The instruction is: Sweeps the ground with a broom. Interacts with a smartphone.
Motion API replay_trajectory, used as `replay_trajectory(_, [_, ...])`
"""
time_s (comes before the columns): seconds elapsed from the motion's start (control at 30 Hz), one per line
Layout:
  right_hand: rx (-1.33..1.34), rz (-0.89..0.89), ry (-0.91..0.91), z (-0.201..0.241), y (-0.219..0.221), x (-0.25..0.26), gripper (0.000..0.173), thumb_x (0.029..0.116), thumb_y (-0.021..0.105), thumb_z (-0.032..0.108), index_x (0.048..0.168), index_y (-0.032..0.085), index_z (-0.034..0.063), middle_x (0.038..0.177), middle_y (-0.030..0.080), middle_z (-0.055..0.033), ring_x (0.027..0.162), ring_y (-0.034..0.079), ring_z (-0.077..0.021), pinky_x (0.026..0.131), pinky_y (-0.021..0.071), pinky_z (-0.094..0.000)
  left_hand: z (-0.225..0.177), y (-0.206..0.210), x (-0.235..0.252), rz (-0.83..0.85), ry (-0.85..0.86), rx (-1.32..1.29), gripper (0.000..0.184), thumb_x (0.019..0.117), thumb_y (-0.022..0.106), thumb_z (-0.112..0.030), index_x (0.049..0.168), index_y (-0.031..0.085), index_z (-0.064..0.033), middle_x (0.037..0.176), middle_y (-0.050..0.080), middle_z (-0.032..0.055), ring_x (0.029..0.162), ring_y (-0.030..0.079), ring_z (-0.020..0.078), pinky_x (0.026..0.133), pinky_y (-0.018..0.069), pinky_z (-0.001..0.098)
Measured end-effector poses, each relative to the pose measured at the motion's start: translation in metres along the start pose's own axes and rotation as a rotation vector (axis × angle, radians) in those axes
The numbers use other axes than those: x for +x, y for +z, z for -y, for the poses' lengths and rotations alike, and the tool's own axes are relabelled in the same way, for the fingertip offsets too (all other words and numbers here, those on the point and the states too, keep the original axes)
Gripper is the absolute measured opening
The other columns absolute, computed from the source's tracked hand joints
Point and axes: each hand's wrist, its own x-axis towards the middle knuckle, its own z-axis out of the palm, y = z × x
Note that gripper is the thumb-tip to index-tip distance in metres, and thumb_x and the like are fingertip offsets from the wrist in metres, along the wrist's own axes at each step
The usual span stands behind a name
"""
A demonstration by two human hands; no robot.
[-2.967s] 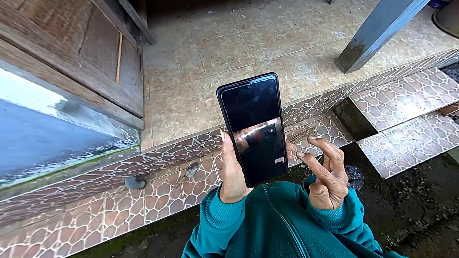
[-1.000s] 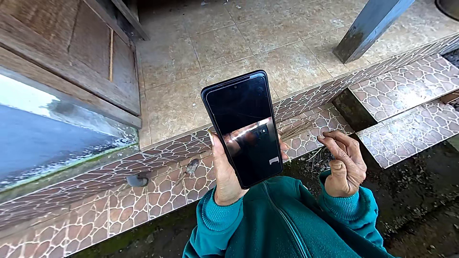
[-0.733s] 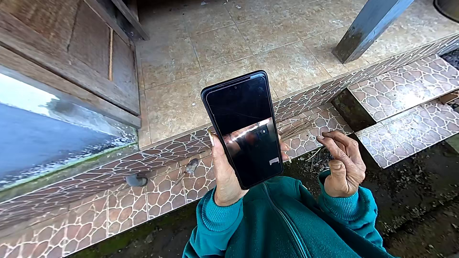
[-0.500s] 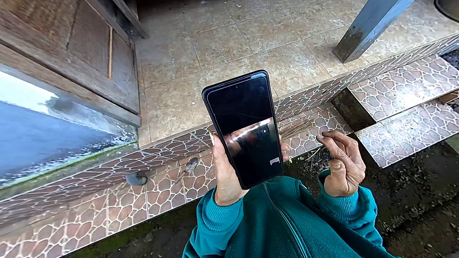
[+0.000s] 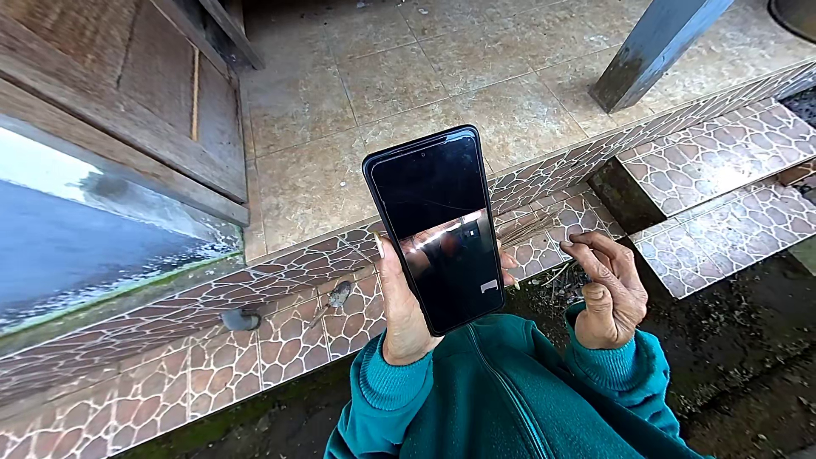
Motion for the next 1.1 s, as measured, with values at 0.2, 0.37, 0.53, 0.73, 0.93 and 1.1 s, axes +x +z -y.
replay_trajectory(0.2, [0.004, -0.005, 0.001, -0.0005, -0.0002, -0.0003, 0.053, 0.1104, 0.031, 0.049, 0.13, 0.071, 0.0199, 0.13, 0.064, -0.0078, 0.128, 0.056, -0.0157, 0.11, 0.0437, -0.0307, 0.0009, 0.0005, -0.0003, -0.01, 0.003, 0.01, 0.075, 0.0916, 0.047, -0.075, 0.126, 0.065, -0.0108, 0.113, 0.07, 0.0205, 0.102, 0.071, 0.0335, 0.088, 0.0594, 0.0479])
replay_trajectory(0.37, [0.008, -0.005, 0.0, -0.0014, 0.0001, -0.0013, 0.053, 0.1104, 0.032, 0.049, 0.13, 0.071, 0.0191, 0.13, 0.065, -0.0076, 0.128, 0.056, -0.0157, 0.111, 0.0437, -0.0303, 0.0006, 0.0015, -0.0003, -0.008, 0.0, 0.02, 0.075, 0.0922, 0.046, -0.074, 0.128, 0.065, -0.0105, 0.113, 0.071, 0.0208, 0.103, 0.071, 0.0337, 0.089, 0.0593, 0.0479])
replay_trajectory(0.53, [0.016, -0.006, 0.006, -0.0016, -0.0003, -0.0017, 0.053, 0.1105, 0.032, 0.049, 0.13, 0.071, 0.0199, 0.13, 0.064, -0.0073, 0.128, 0.056, -0.0157, 0.111, 0.0437, -0.0301, 0.0019, 0.0011, -0.0001, -0.001, -0.002, 0.022, 0.077, 0.0922, 0.046, -0.074, 0.128, 0.064, -0.009, 0.113, 0.07, 0.021, 0.102, 0.071, 0.0331, 0.089, 0.0591, 0.0474])
replay_trajectory(0.73, [0.017, -0.01, 0.009, -0.0014, -0.0011, -0.0021, 0.052, 0.1103, 0.033, 0.049, 0.13, 0.071, 0.02, 0.13, 0.064, -0.0072, 0.128, 0.056, -0.0155, 0.11, 0.0442, -0.03, 0.0025, 0.0014, -0.0007, 0.003, -0.01, 0.009, 0.078, 0.0912, 0.045, -0.076, 0.127, 0.064, -0.0098, 0.113, 0.07, 0.021, 0.103, 0.071, 0.0338, 0.09, 0.0587, 0.048])
replay_trajectory(0.93, [0.017, -0.014, 0.005, -0.0019, -0.0015, -0.0032, 0.053, 0.1106, 0.032, 0.048, 0.13, 0.071, 0.0184, 0.13, 0.064, -0.0081, 0.128, 0.055, -0.0156, 0.11, 0.0437, -0.0298, 0.0035, 0.0025, -0.002, -0.008, -0.001, 0.02, 0.077, 0.0916, 0.045, -0.076, 0.128, 0.064, -0.0102, 0.113, 0.07, 0.0207, 0.102, 0.071, 0.0337, 0.089, 0.059, 0.0481])
replay_trajectory(1.1, [0.016, -0.011, 0.008, -0.0014, -0.0024, -0.0037, 0.053, 0.1105, 0.032, 0.049, 0.13, 0.071, 0.0197, 0.131, 0.064, -0.0073, 0.128, 0.055, -0.0149, 0.11, 0.0438, -0.0294, 0.0041, 0.0031, -0.0022, 0.004, -0.007, 0.026, 0.079, 0.0915, 0.043, -0.077, 0.128, 0.064, -0.0102, 0.114, 0.07, 0.0205, 0.103, 0.07, 0.0329, 0.089, 0.0586, 0.0473])
